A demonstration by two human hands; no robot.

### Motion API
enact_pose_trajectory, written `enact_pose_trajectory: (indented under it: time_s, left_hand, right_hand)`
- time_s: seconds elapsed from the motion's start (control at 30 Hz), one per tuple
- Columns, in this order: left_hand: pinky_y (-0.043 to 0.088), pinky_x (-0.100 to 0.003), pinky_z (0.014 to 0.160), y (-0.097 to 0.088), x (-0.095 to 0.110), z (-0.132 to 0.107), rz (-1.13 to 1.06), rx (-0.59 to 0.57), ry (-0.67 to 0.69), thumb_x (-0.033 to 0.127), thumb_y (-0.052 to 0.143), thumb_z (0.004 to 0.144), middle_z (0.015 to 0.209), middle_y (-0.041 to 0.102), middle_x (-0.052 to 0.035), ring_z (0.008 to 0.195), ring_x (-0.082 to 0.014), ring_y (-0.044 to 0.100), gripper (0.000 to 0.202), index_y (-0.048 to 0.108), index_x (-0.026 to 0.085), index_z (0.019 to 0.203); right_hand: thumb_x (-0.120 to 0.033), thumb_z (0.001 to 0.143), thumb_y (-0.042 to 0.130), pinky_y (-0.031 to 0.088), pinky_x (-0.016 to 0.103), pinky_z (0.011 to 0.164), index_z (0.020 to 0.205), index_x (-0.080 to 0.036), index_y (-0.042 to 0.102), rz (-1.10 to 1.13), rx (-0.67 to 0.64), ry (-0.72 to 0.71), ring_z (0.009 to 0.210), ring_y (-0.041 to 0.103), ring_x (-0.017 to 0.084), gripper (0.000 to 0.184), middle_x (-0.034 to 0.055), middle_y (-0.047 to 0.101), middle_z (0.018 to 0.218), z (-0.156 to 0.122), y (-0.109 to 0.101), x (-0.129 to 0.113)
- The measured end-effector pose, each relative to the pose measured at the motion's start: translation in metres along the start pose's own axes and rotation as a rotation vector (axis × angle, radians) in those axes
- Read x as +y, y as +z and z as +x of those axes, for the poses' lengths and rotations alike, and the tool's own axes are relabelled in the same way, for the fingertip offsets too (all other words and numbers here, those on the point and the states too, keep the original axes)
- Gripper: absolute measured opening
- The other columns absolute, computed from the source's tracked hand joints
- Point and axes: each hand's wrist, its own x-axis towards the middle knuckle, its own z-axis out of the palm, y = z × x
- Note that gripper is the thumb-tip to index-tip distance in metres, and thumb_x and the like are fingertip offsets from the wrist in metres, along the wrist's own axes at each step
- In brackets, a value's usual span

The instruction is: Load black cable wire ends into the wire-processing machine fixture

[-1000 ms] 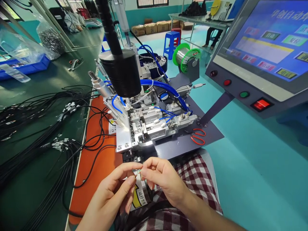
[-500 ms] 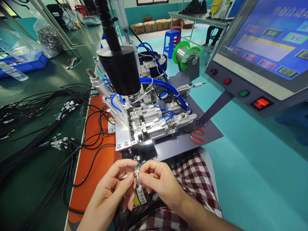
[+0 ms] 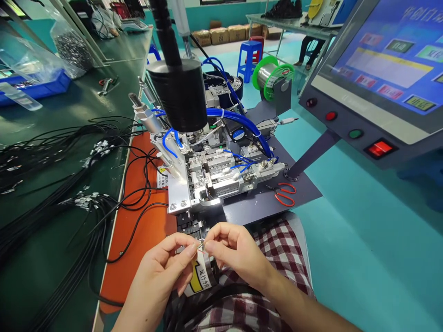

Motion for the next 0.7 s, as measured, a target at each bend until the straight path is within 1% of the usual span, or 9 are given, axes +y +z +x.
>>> enact_pose_trajectory:
  time_s: [0.1,0.27,0.37,0.53,0.7]
  left_hand:
    - [0.021,-0.016,0.039,0.0,0.001,-0.001,-0.001,-0.005,-0.011,0.049,0.068,0.074,0.04,0.04,0.0089,0.036,-0.0043,0.031,0.034,0.058,0.017,0.076]
    - [0.021,-0.016,0.04,-0.001,0.001,-0.004,0.012,-0.026,-0.02,0.048,0.064,0.079,0.041,0.038,0.0094,0.038,-0.0041,0.031,0.032,0.058,0.017,0.079]
    - [0.02,-0.016,0.041,-0.001,0.001,-0.004,0.001,-0.04,-0.022,0.046,0.064,0.08,0.042,0.041,0.0088,0.038,-0.0037,0.03,0.03,0.059,0.017,0.08]
    - [0.019,-0.016,0.041,-0.001,0.0,-0.004,-0.014,-0.041,-0.013,0.044,0.063,0.081,0.043,0.041,0.0088,0.038,-0.0035,0.03,0.028,0.058,0.017,0.081]
    - [0.019,-0.016,0.041,-0.001,0.001,-0.004,-0.005,-0.031,-0.018,0.044,0.064,0.081,0.043,0.041,0.0087,0.039,-0.0038,0.03,0.027,0.058,0.017,0.081]
  right_hand:
    - [-0.05,0.074,0.071,0.031,0.02,0.045,0.072,-0.015,0.058,0.046,-0.016,-0.019,0.047,0.04,0.007,0.037,-0.0052,0.048,0.057,0.002,0.0,-0.005]
    - [-0.043,0.076,0.07,0.027,0.02,0.045,0.069,-0.016,0.055,0.184,-0.04,-0.019,0.045,0.036,0.006,0.031,-0.0071,0.045,0.053,0.004,0.005,-0.001]
    - [-0.041,0.077,0.07,0.026,0.02,0.046,0.068,-0.015,0.055,0.245,-0.057,-0.008,0.045,0.035,0.006,0.031,-0.0069,0.045,0.053,0.004,0.007,0.003]
    - [-0.042,0.077,0.07,0.026,0.021,0.047,0.069,-0.015,0.056,0.282,-0.059,0.009,0.047,0.037,0.006,0.032,-0.005,0.049,0.057,0.003,0.007,0.006]
    - [-0.043,0.075,0.072,0.025,0.022,0.048,0.069,-0.015,0.056,0.287,-0.061,0.009,0.046,0.035,0.006,0.032,-0.0065,0.046,0.053,0.003,0.007,0.004]
